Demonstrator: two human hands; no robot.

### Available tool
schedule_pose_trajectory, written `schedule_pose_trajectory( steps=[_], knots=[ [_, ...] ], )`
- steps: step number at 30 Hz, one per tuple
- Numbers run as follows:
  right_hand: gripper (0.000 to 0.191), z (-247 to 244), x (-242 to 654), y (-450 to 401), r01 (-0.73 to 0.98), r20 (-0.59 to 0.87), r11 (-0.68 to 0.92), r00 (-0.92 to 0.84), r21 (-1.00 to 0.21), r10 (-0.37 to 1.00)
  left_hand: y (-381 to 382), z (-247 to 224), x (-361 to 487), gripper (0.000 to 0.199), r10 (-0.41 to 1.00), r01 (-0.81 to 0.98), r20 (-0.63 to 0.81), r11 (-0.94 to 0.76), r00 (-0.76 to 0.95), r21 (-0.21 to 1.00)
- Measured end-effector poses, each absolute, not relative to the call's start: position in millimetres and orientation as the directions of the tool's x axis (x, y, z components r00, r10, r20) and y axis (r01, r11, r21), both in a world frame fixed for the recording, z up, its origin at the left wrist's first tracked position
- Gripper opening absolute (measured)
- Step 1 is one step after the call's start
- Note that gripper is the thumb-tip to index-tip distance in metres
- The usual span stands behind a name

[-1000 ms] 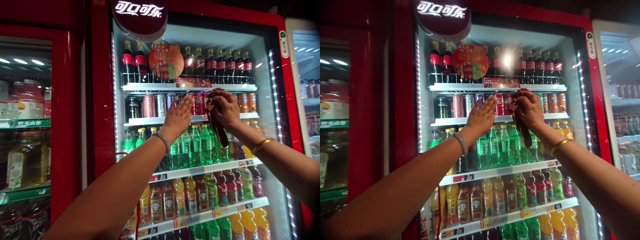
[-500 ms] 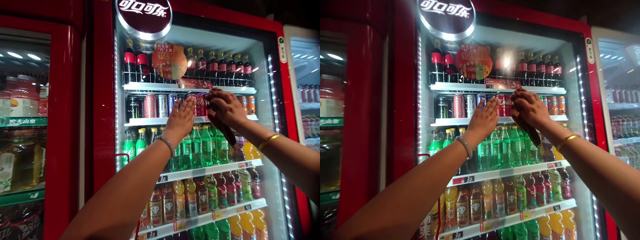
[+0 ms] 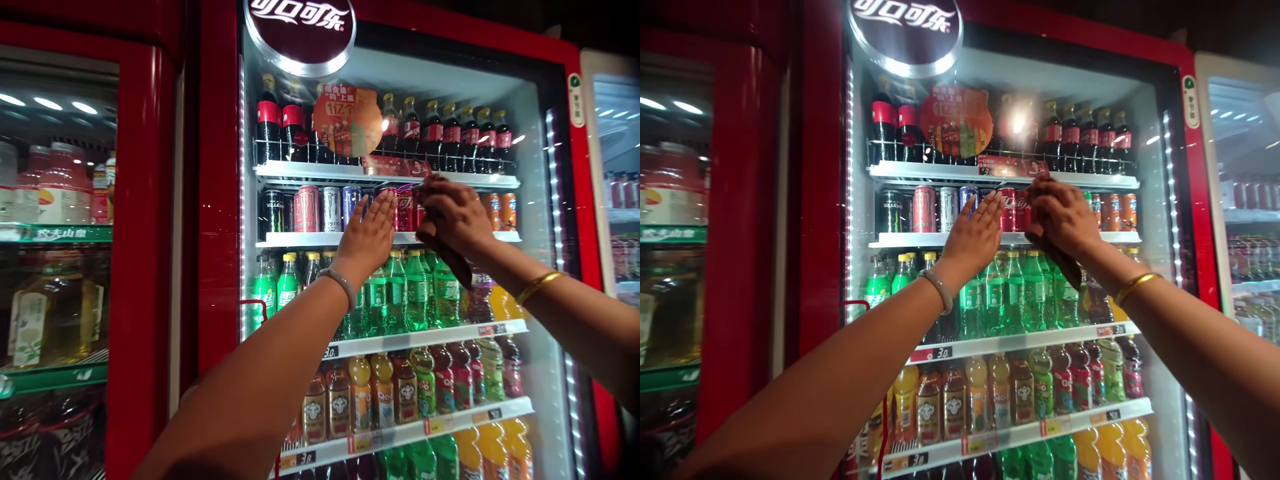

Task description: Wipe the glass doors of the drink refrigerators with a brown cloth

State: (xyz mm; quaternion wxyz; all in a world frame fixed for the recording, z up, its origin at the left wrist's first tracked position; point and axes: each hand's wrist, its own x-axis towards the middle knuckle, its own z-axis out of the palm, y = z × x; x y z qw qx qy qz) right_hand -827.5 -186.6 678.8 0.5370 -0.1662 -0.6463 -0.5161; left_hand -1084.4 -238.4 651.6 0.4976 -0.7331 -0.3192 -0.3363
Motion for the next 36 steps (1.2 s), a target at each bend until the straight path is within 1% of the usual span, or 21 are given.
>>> schedule_pose_trajectory(
  steps=[3, 4, 5, 6, 8, 10, 12, 13, 15, 18, 19, 20, 23, 26, 28, 29, 30, 33, 34, 35, 36],
  knots=[
    [0.02, 701.0, -849.6, -180.3, 0.86, 0.925, 0.44, -0.088, 0.258, -0.37, -240.8, 652.3, -1084.6, 0.065, 0.131, 0.838, 0.849, -0.292, 0.512, -0.461],
    [0.02, 701.7, -864.3, -181.6, 0.868, 0.931, 0.449, -0.039, 0.212, -0.362, -241.9, 652.7, -1084.9, 0.065, 0.127, 0.851, 0.863, -0.288, 0.488, -0.439],
    [0.019, 698.5, -879.0, -184.8, 0.868, 0.936, 0.452, -0.037, 0.204, -0.351, -242.9, 653.0, -1085.2, 0.065, 0.124, 0.86, 0.874, -0.286, 0.47, -0.422],
    [0.018, 692.0, -891.4, -189.3, 0.859, 0.936, 0.45, -0.088, 0.245, -0.342, -243.8, 653.2, -1085.5, 0.065, 0.125, 0.865, 0.878, -0.286, 0.461, -0.413],
    [0.021, 673.4, -901.6, -199.8, 0.772, 0.88, 0.438, -0.333, 0.461, -0.339, -244.7, 653.2, -1086.3, 0.064, 0.128, 0.866, 0.879, -0.285, 0.459, -0.41],
    [0.024, 657.3, -888.0, -207.5, 0.628, 0.768, 0.443, -0.541, 0.64, -0.342, -245.0, 652.3, -1087.0, 0.065, 0.13, 0.866, 0.879, -0.286, 0.459, -0.41],
    [0.026, 653.2, -860.2, -208.5, 0.533, 0.703, 0.48, -0.641, 0.697, -0.309, -244.8, 651.1, -1087.4, 0.065, 0.133, 0.866, 0.879, -0.289, 0.458, -0.407],
    [0.027, 656.5, -847.1, -206.5, 0.536, 0.712, 0.504, -0.65, 0.678, -0.265, -244.6, 650.5, -1087.3, 0.065, 0.135, 0.866, 0.878, -0.292, 0.458, -0.407],
    [0.027, 670.7, -835.4, -199.8, 0.645, 0.809, 0.514, -0.553, 0.566, -0.197, -244.6, 649.9, -1086.7, 0.065, 0.14, 0.865, 0.876, -0.291, 0.462, -0.409],
    [0.028, 691.2, -865.1, -194.0, 0.847, 0.958, 0.453, -0.21, 0.278, -0.195, -245.9, 650.7, -1085.4, 0.065, 0.126, 0.874, 0.885, -0.271, 0.448, -0.404],
    [0.029, 693.1, -883.0, -195.1, 0.878, 0.97, 0.436, -0.113, 0.198, -0.213, -247.0, 651.4, -1085.6, 0.064, 0.128, 0.878, 0.888, -0.264, 0.442, -0.399],
    [0.029, 691.7, -900.8, -197.5, 0.89, 0.973, 0.426, -0.075, 0.164, -0.217, -248.4, 652.1, -1086.5, 0.063, 0.137, 0.883, 0.89, -0.259, 0.436, -0.392],
    [0.032, 673.3, -929.4, -207.4, 0.821, 0.923, 0.436, -0.266, 0.369, -0.279, -254.3, 654.0, -1097.4, 0.06, 0.178, 0.877, 0.87, -0.249, 0.459, -0.411],
    [0.034, 658.1, -909.5, -209.5, 0.658, 0.792, 0.441, -0.513, 0.611, -0.332, -260.4, 654.1, -1121.1, 0.061, 0.203, 0.85, 0.833, -0.241, 0.515, -0.468],
    [0.03, 662.0, -891.7, -205.0, 0.583, 0.724, 0.439, -0.616, 0.684, -0.311, -263.6, 653.3, -1139.0, 0.061, 0.21, 0.833, 0.811, -0.243, 0.546, -0.498],
    [0.027, 667.6, -889.2, -202.1, 0.602, 0.739, 0.437, -0.604, 0.668, -0.298, -265.0, 652.8, -1146.8, 0.061, 0.212, 0.829, 0.807, -0.246, 0.552, -0.503],
    [0.023, 674.2, -892.9, -199.8, 0.664, 0.793, 0.435, -0.534, 0.608, -0.292, -266.4, 652.5, -1153.1, 0.061, 0.211, 0.83, 0.808, -0.249, 0.55, -0.5],
    [0.016, 688.0, -937.0, -201.5, 0.842, 0.941, 0.461, -0.147, 0.281, -0.304, -270.8, 652.0, -1163.2, 0.063, 0.213, 0.871, 0.853, -0.251, 0.476, -0.423],
    [0.017, 687.8, -956.4, -205.6, 0.848, 0.948, 0.479, -0.079, 0.227, -0.31, -272.6, 651.8, -1164.8, 0.064, 0.216, 0.889, 0.873, -0.247, 0.437, -0.385],
    [0.017, 684.9, -974.0, -210.9, 0.83, 0.941, 0.489, -0.115, 0.268, -0.32, -274.8, 651.4, -1166.5, 0.064, 0.221, 0.905, 0.889, -0.241, 0.402, -0.35],
    [0.019, 679.8, -987.5, -216.7, 0.793, 0.923, 0.5, -0.196, 0.348, -0.332, -277.3, 650.7, -1168.8, 0.065, 0.227, 0.918, 0.9, -0.232, 0.373, -0.322]
  ],
)
